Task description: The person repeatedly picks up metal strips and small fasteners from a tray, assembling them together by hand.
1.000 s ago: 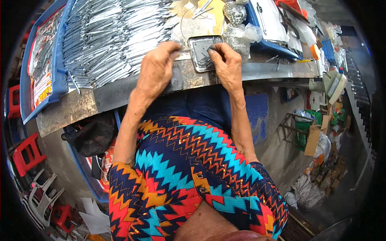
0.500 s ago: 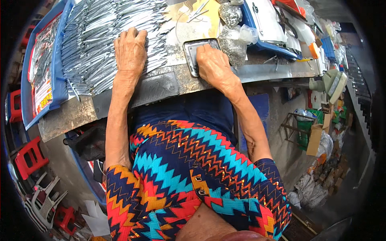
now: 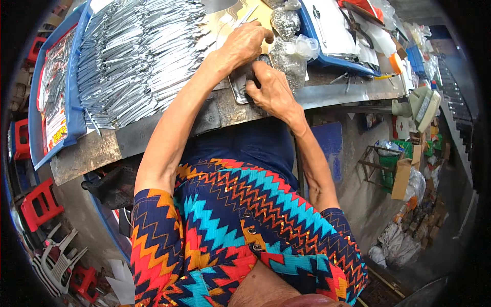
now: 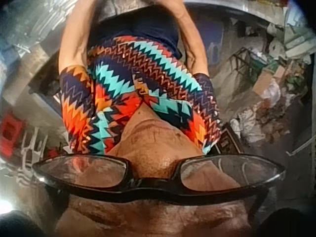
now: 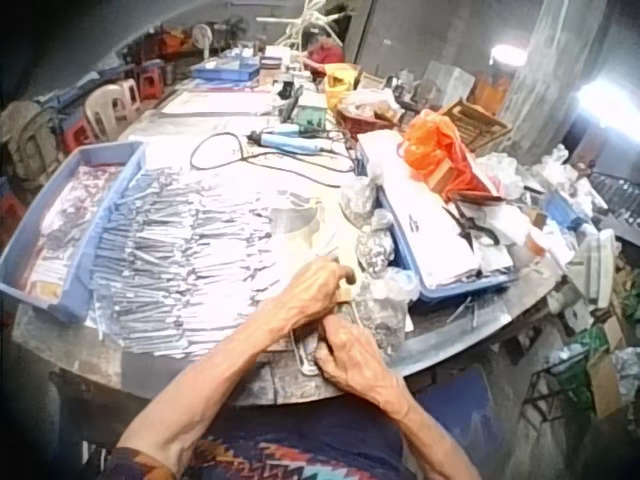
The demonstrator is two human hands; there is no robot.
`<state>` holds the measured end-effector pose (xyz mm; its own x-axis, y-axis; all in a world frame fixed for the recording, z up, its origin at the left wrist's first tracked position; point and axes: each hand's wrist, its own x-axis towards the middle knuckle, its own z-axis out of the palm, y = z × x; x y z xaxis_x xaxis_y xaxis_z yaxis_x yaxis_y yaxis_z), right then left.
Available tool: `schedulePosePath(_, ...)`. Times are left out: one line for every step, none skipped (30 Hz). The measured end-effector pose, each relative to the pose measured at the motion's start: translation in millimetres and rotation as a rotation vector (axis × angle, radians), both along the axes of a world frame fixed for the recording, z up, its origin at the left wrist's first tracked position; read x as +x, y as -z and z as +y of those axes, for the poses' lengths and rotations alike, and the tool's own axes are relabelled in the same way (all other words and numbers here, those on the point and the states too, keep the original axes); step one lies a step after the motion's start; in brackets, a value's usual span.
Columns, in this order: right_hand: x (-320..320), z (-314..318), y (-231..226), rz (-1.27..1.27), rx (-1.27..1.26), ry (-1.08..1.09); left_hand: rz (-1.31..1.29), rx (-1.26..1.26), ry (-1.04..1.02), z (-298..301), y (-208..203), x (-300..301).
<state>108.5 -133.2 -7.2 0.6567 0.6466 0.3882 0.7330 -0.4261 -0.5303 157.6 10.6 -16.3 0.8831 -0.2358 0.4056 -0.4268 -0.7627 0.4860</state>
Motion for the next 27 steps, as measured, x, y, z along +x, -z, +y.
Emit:
schedulePosePath(-4.2,-1.7,-4.1,0.032,0.006,0.031,-0.014,0.030,0.013,-3.3,1.8,4.9)
schedulePosePath(-7.9,-3.4,-6.1,0.032,0.008,0.035,-0.014,0.031,0.016,-4.0,4.7,10.1)
schedulePosePath(-11.4,-4.5,-7.3,0.091,0.010,0.058,-0.004,0.027,0.022,-3.5,8.2,15.1)
schedulePosePath(-14.5,-5.5,-8.6,0.150,0.011,0.081,0.007,0.023,0.026,-2.6,12.2,19.0)
schedulePosePath(-17.0,-6.0,-11.1,0.154,0.040,0.088,-0.008,0.047,0.012,-1.1,16.8,21.6)
schedulePosePath(-18.0,-7.2,-10.2,0.157,0.042,0.092,-0.005,0.049,0.017,-0.9,16.1,22.7)
schedulePosePath(-18.8,-7.7,-9.0,0.190,0.086,0.116,-0.008,0.068,0.047,-0.1,15.3,24.1)
schedulePosePath(-19.7,-7.9,-8.0,0.222,0.129,0.139,-0.010,0.086,0.077,1.1,14.4,25.2)
schedulePosePath(-20.4,-8.2,-8.1,0.224,0.130,0.140,0.001,0.156,0.095,2.3,11.7,26.1)
schedulePosePath(-21.1,-8.4,-8.3,0.244,0.141,0.189,0.002,0.156,0.096,4.4,9.4,25.9)
schedulePosePath(-21.9,-8.9,-8.5,0.265,0.153,0.237,-0.013,0.268,0.114,7.0,7.2,25.2)
schedulePosePath(-22.5,-9.7,-7.9,0.266,0.153,0.236,-0.029,0.381,0.130,9.2,5.0,23.8)
schedulePosePath(-23.2,-11.2,-6.9,0.290,0.191,0.250,-0.028,0.382,0.129,9.7,3.2,21.9)
schedulePosePath(-23.8,-12.6,-5.8,0.314,0.229,0.264,-0.011,0.378,0.125,9.8,1.8,19.7)
schedulePosePath(-24.8,-13.7,-4.8,0.314,0.230,0.264,0.006,0.374,0.121,10.3,1.3,18.6)
schedulePosePath(-25.9,-14.8,-3.7,0.326,0.275,0.280,0.005,0.374,0.121,11.6,3.7,19.1)
schedulePosePath(-27.0,-15.5,-3.4,0.337,0.319,0.296,-0.015,0.303,0.138,13.0,7.9,20.3)
schedulePosePath(-28.2,-15.9,-3.9,0.337,0.318,0.296,-0.035,0.230,0.154,13.3,12.2,21.6)
schedulePosePath(-29.6,-16.1,-4.8,0.357,0.342,0.316,-0.035,0.229,0.153,12.6,16.3,23.7)
schedulePosePath(-30.9,-16.3,-5.4,0.377,0.367,0.336,-0.071,0.253,0.134,11.7,20.2,26.0)
schedulePosePath(-31.6,-17.4,-5.5,0.376,0.365,0.336,-0.107,0.277,0.117,9.9,19.7,26.7)
schedulePosePath(-32.3,-18.8,-5.3,0.384,0.375,0.342,-0.108,0.275,0.117,8.7,19.3,27.0)
schedulePosePath(-32.5,-19.9,-5.2,0.391,0.386,0.347,-0.111,0.300,0.113,7.7,18.8,27.2)
schedulePosePath(-32.3,-20.8,-4.7,0.391,0.385,0.349,-0.114,0.327,0.110,6.1,13.4,25.3)
schedulePosePath(-32.0,-21.7,-4.3,0.406,0.387,0.352,-0.114,0.326,0.111,5.1,7.4,24.4)
schedulePosePath(-31.7,-22.8,-3.8,0.420,0.390,0.356,-0.076,0.385,0.118,4.8,0.8,24.4)
schedulePosePath(-31.5,-24.3,-3.3,0.420,0.390,0.356,-0.039,0.445,0.122,5.0,-4.2,23.7)
